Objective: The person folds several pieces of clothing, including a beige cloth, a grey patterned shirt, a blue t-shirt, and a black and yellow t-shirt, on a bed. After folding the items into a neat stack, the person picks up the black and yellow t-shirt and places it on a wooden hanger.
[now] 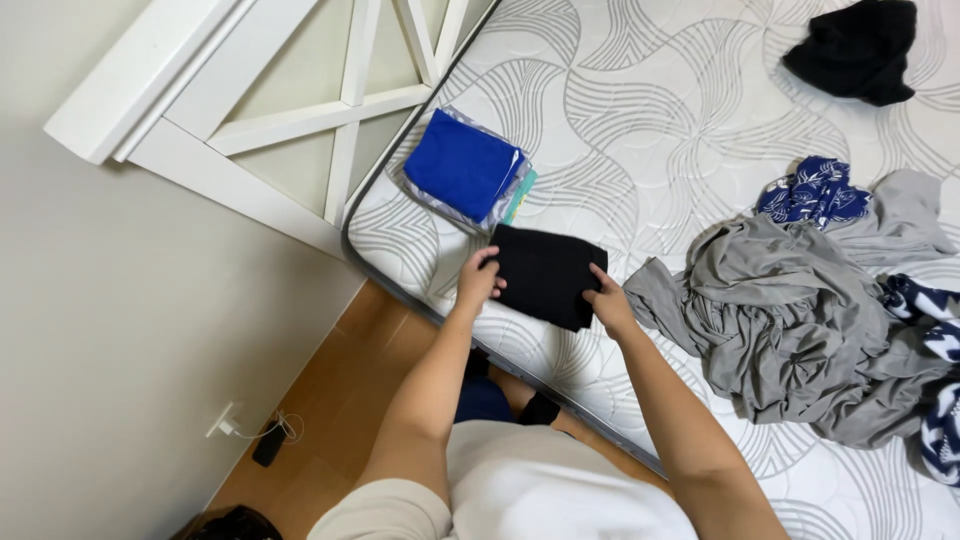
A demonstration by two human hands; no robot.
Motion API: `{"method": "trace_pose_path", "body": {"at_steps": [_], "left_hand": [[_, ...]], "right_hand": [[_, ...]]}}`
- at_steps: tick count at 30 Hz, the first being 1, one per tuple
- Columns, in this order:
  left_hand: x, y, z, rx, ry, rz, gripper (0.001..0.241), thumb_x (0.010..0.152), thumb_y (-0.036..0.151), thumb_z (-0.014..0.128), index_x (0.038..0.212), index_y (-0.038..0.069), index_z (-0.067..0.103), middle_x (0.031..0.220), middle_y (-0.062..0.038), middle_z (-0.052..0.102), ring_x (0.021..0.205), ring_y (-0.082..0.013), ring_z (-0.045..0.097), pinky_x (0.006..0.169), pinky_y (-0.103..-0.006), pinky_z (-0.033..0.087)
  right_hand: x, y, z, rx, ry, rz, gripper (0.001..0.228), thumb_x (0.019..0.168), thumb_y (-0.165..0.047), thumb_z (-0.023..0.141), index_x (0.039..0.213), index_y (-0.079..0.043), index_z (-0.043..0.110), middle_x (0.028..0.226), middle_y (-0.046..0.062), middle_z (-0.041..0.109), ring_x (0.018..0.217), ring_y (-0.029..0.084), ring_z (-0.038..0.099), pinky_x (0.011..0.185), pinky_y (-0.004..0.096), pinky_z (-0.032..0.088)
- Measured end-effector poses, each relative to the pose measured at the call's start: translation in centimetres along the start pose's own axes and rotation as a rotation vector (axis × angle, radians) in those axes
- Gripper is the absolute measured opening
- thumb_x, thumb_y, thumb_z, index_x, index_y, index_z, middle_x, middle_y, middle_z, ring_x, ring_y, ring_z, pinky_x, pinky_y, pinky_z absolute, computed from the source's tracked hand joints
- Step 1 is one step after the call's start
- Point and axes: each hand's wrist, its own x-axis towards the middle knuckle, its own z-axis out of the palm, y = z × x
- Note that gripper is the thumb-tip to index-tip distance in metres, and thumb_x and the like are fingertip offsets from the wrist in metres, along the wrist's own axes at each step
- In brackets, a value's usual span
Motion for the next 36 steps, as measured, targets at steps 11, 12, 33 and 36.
{"method": "trace_pose_path", "body": {"at_steps": [11, 12, 33, 36], "left_hand": [[7.1, 18.1, -4.2, 0.104, 0.072, 0.247, 0.033, 0.099, 0.018, 0.059, 0.130, 0.010, 0.068, 0.091, -0.004, 0.073, 0.058, -0.0098, 0.065, 0.047, -0.0257, 0.051], [8.0, 19.2, -5.1, 0.140, 0.084, 0.271, 0.033, 0.099, 0.018, 0.059, 0.130, 0.010, 0.068, 0.092, -0.004, 0.073, 0.058, -0.0100, 0.065, 0.047, -0.0263, 0.052], [21.5, 10.5, -5.2, 1.171, -0.353, 0.209, 0.073, 0.086, 0.027, 0.073, 0.149, 0.048, 0.043, 0.172, -0.002, 0.016, 0.153, -0.0426, 0.018, 0.107, -0.0677, 0.038], [20.4, 12.4, -4.0, 1.172, -0.331, 0.160, 0.069, 0.089, 0.025, 0.070, 0.149, 0.045, 0.044, 0.171, -0.002, 0.016, 0.155, -0.0409, 0.016, 0.107, -0.0696, 0.036]], "right_hand": [[5.7, -14.7, 11.4, -0.127, 0.037, -0.218, 0.067, 0.090, 0.006, 0.063, 0.153, -0.006, 0.044, 0.119, 0.009, 0.068, 0.103, 0.015, 0.063, 0.088, 0.029, 0.051], [6.5, -15.6, 12.9, -0.147, 0.051, -0.208, 0.066, 0.091, 0.005, 0.064, 0.153, -0.006, 0.045, 0.118, 0.010, 0.069, 0.102, 0.015, 0.063, 0.088, 0.029, 0.052], [15.2, -11.1, 21.2, -0.253, 0.081, 0.105, 0.066, 0.092, -0.004, 0.053, 0.155, -0.019, 0.041, 0.149, 0.010, 0.056, 0.084, 0.016, 0.068, 0.070, 0.032, 0.054], [14.3, -10.9, 20.4, -0.222, 0.092, 0.165, 0.066, 0.095, -0.005, 0.052, 0.158, -0.021, 0.039, 0.153, 0.010, 0.053, 0.087, 0.016, 0.069, 0.071, 0.032, 0.055]]}}
